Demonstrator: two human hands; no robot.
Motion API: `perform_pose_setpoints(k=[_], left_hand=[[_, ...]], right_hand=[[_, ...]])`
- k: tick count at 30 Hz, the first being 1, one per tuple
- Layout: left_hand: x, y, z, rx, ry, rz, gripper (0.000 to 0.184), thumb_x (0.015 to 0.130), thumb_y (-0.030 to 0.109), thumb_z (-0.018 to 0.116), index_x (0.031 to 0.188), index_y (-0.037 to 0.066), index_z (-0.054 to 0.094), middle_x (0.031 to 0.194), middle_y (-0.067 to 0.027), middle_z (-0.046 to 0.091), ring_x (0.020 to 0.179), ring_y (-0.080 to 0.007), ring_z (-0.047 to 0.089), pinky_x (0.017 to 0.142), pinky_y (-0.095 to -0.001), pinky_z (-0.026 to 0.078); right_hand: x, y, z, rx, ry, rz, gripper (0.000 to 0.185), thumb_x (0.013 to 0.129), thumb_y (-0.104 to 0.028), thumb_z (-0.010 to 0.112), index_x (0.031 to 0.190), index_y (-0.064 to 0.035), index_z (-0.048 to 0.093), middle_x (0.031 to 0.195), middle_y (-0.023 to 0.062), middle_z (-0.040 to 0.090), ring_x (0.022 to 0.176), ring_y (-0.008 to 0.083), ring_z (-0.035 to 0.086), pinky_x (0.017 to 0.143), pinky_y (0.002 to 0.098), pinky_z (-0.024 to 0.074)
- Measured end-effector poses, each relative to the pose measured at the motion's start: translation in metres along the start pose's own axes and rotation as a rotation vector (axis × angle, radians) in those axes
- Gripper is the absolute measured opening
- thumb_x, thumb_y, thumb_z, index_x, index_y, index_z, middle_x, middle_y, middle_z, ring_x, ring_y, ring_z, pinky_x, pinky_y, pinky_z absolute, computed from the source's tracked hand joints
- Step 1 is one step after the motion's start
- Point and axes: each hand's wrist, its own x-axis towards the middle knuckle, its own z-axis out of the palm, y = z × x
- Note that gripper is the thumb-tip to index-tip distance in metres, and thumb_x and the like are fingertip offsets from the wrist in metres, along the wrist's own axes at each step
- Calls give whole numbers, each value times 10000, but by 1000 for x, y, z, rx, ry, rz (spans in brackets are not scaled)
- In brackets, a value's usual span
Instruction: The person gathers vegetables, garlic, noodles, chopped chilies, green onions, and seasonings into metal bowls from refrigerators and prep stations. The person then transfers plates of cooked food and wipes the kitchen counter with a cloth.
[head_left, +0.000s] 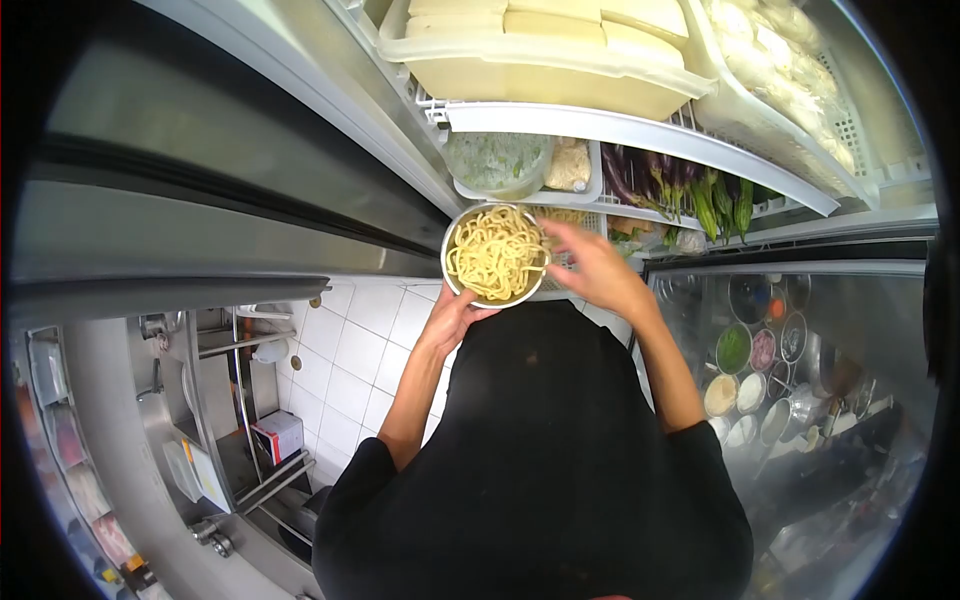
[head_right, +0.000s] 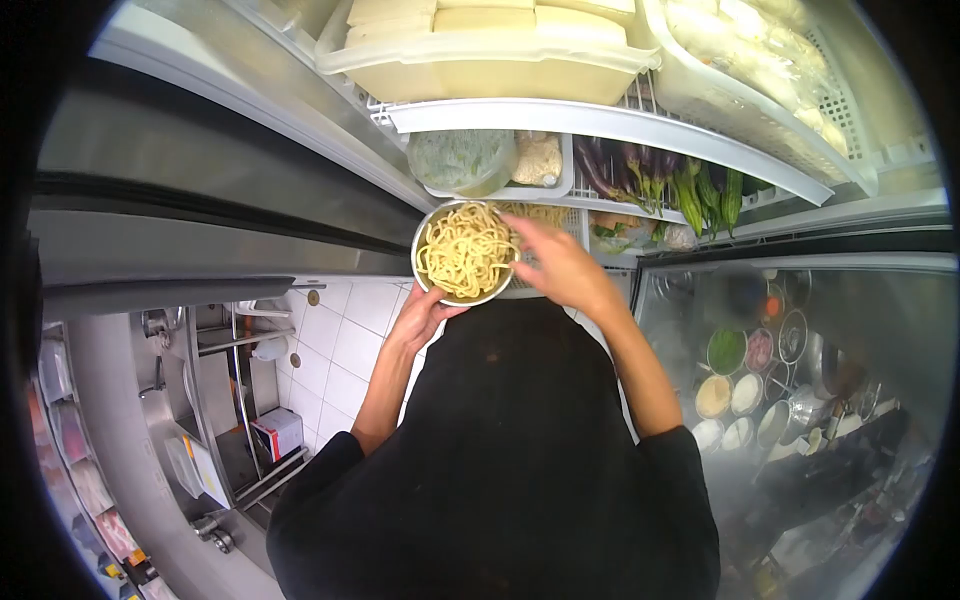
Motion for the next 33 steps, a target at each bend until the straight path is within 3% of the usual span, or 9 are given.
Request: perform_pose_setpoints(k=[2,4,7,10,13,16,20,27,33], left_hand=[[-4,-1,-2,-36,15,0,606,958,25,466,1493,106,192,1403,-152,463,1205,-300,565,932,-475,547],[-6,-2,-9,-89,19,-17,579,950,23,455,1477,76,222,1380,-162,487,1186,-310,578,920,-484,555],[-9,-4,-15,-142,26,-10,525,919,13,441,1427,13,308,1349,-181,519,1164,-331,593,909,-500,565],[-16,-2,-12,-149,18,-26,513,899,3,444,1404,4,354,1373,-186,504,1191,-338,575,922,-497,559],[-24,-11,-16,-163,2,-4,530,891,3,456,1411,4,349,1383,-183,495,1211,-341,560,938,-494,551],[-43,-6,-19,-93,19,-32,561,873,21,493,1415,8,348,1391,-169,493,1221,-345,551,959,-492,534],[-68,-2,-48,-52,59,-70,577,833,29,538,1394,12,405,1386,-151,513,1226,-329,548,981,-478,507],[-93,10,-55,13,48,-59,590,819,24,581,1388,20,425,1372,-131,529,1235,-294,542,990,-447,501],[-99,1,-40,2,81,-7,597,819,-4,580,1389,-5,401,1354,-156,531,1195,-309,566,1031,-456,493]], right_hand=[[-30,27,-7,190,154,343,473,857,-201,662,1265,8,544,1014,196,681,829,319,686,776,398,547],[-73,93,7,-119,320,578,439,919,-320,610,1191,25,597,986,174,697,798,279,689,748,391,552],[-137,197,55,321,40,1087,521,947,-408,564,1243,21,558,1079,170,676,893,252,682,785,379,549],[-149,207,105,1326,184,1005,590,948,-440,562,1294,32,488,1162,174,630,993,260,656,826,354,543],[-129,232,155,1628,246,823,544,963,-353,539,1350,16,435,1274,163,588,1068,265,623,917,396,516],[-112,231,174,1627,351,729,447,935,-231,546,1302,13,466,1240,163,600,1034,254,630,891,416,536],[-111,191,169,1588,523,785,404,906,-165,522,1248,49,493,1120,182,634,912,273,677,770,403,599],[-177,150,173,1533,604,783,400,885,-150,507,1216,75,522,1090,188,647,890,279,694,704,381,610],[-148,165,167,1456,622,738,375,889,-168,504,1146,102,547,1077,213,642,865,291,695,695,387,616]])
